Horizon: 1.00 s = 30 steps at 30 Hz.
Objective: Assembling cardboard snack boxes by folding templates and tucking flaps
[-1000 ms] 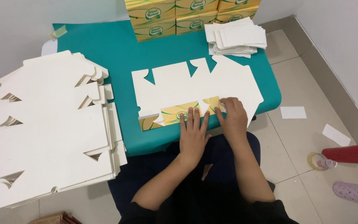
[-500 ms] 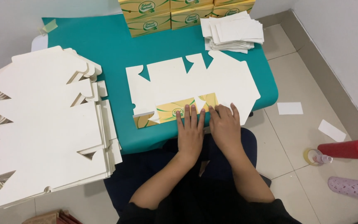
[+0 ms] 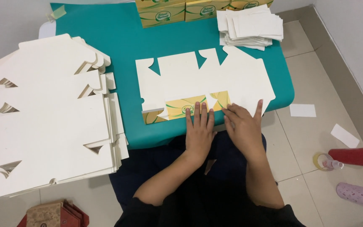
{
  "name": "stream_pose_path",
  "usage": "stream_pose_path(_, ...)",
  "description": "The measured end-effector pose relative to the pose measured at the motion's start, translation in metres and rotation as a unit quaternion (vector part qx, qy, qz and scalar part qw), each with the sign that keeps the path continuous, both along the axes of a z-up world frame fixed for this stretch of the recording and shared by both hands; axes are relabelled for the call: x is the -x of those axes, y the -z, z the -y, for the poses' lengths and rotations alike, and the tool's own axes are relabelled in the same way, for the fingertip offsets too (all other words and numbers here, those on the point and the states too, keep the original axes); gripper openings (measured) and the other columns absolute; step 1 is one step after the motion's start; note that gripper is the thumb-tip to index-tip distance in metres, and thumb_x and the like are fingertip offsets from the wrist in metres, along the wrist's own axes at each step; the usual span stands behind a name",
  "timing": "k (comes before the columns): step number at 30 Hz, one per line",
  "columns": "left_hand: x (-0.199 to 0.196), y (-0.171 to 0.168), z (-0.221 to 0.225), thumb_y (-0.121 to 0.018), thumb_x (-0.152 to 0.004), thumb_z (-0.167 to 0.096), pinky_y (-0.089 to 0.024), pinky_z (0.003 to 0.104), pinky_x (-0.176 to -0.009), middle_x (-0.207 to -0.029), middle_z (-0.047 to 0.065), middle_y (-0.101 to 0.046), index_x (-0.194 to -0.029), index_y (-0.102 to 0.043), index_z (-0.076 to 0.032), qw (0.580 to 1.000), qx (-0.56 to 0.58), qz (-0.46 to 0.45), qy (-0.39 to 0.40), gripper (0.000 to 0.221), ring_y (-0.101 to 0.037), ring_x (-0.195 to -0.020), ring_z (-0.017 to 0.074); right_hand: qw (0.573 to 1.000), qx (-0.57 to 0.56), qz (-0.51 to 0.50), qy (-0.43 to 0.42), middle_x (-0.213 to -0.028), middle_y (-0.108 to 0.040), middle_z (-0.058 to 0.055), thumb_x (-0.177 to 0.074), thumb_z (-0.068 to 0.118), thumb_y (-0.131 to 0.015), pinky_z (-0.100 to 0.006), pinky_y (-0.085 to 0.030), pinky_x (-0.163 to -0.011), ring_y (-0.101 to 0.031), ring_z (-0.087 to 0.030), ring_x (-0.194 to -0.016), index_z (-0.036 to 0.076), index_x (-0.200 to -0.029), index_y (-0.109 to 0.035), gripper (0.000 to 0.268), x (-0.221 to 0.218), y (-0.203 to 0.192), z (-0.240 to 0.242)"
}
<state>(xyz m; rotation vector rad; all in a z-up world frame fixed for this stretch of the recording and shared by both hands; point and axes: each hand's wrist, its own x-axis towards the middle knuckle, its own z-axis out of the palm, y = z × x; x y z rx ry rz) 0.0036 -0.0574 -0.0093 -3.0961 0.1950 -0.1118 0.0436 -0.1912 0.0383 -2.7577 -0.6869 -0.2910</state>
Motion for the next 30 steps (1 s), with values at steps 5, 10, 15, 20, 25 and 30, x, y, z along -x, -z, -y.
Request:
stream_pose_path(5, -0.002, 0.003, 0.003, -0.069, -0.08, -0.046, -0.017, 0.071, -0.107, -0.14, 0.027, -0.034, -0.15, -0.02, -0.017, 0.997, -0.018, 0.071, 0.004, 0.09, -0.025, -0.136, 0.0485, 0.996, -0.022, -0.091, 0.001, -0.131, -0.059, -0.006, -0.089, 0.02, -0.062, -0.06, 0.01, -0.112, -0.043, -0.029, -0.133, 0.02, -0.124, -0.063, 0.035, 0.001, -0.01, 0.026)
stream_pose_path(10, -0.008, -0.01, 0.013, -0.069, -0.077, -0.052, -0.026, 0.075, -0.1, -0.133, 0.027, -0.044, -0.15, -0.017, -0.026, 0.997, -0.056, 0.045, -0.012, 0.093, -0.036, -0.131, 0.0502, 0.993, -0.074, -0.091, 0.007, -0.136, -0.054, -0.014, -0.081, -0.002, -0.064, -0.06, 0.001, -0.113, -0.041, -0.033, -0.135, 0.012, -0.129, -0.059, 0.05, -0.008, 0.005, 0.059)
stream_pose_path(15, -0.014, -0.014, 0.014, -0.067, -0.08, -0.05, -0.029, 0.078, -0.093, -0.131, 0.03, -0.044, -0.147, -0.028, -0.024, 0.999, -0.045, 0.017, -0.008, 0.082, -0.041, -0.125, 0.0531, 0.954, -0.291, 0.066, 0.014, -0.106, -0.066, -0.011, -0.083, 0.004, -0.077, -0.044, -0.037, -0.109, -0.06, -0.031, -0.108, 0.002, -0.125, -0.057, 0.046, -0.039, 0.04, 0.066)
stream_pose_path(20, -0.01, -0.02, 0.015, -0.067, -0.081, -0.047, -0.027, 0.079, -0.092, -0.143, 0.026, -0.034, -0.147, -0.03, -0.022, 0.999, -0.045, 0.017, -0.003, 0.079, -0.038, -0.128, 0.0536, 0.937, -0.322, 0.124, 0.055, -0.116, -0.054, -0.01, -0.087, 0.004, -0.076, -0.043, -0.038, -0.106, -0.052, -0.033, -0.119, 0.002, -0.119, -0.055, 0.038, -0.047, 0.044, 0.033)
stream_pose_path(25, -0.014, -0.012, 0.02, -0.065, -0.085, -0.038, -0.023, 0.084, -0.089, -0.152, 0.02, -0.025, -0.148, -0.029, -0.016, 0.999, -0.036, 0.008, 0.016, 0.076, -0.033, -0.128, 0.0575, 0.949, -0.256, 0.165, 0.08, -0.114, -0.064, -0.018, -0.089, -0.001, -0.073, -0.04, -0.034, -0.109, -0.053, -0.034, -0.12, -0.003, -0.102, -0.068, 0.014, -0.042, 0.049, 0.019)
stream_pose_path(30, -0.022, -0.003, 0.038, -0.071, -0.075, -0.049, -0.029, 0.085, -0.081, -0.148, 0.018, -0.031, -0.148, -0.027, -0.016, 0.997, -0.074, -0.006, -0.002, 0.092, -0.033, -0.12, 0.0663, 0.941, -0.229, 0.25, 0.009, -0.099, -0.071, -0.012, -0.086, 0.002, -0.072, -0.037, -0.048, -0.098, -0.066, -0.029, -0.102, 0.0, -0.093, -0.073, 0.008, -0.027, 0.051, -0.007)
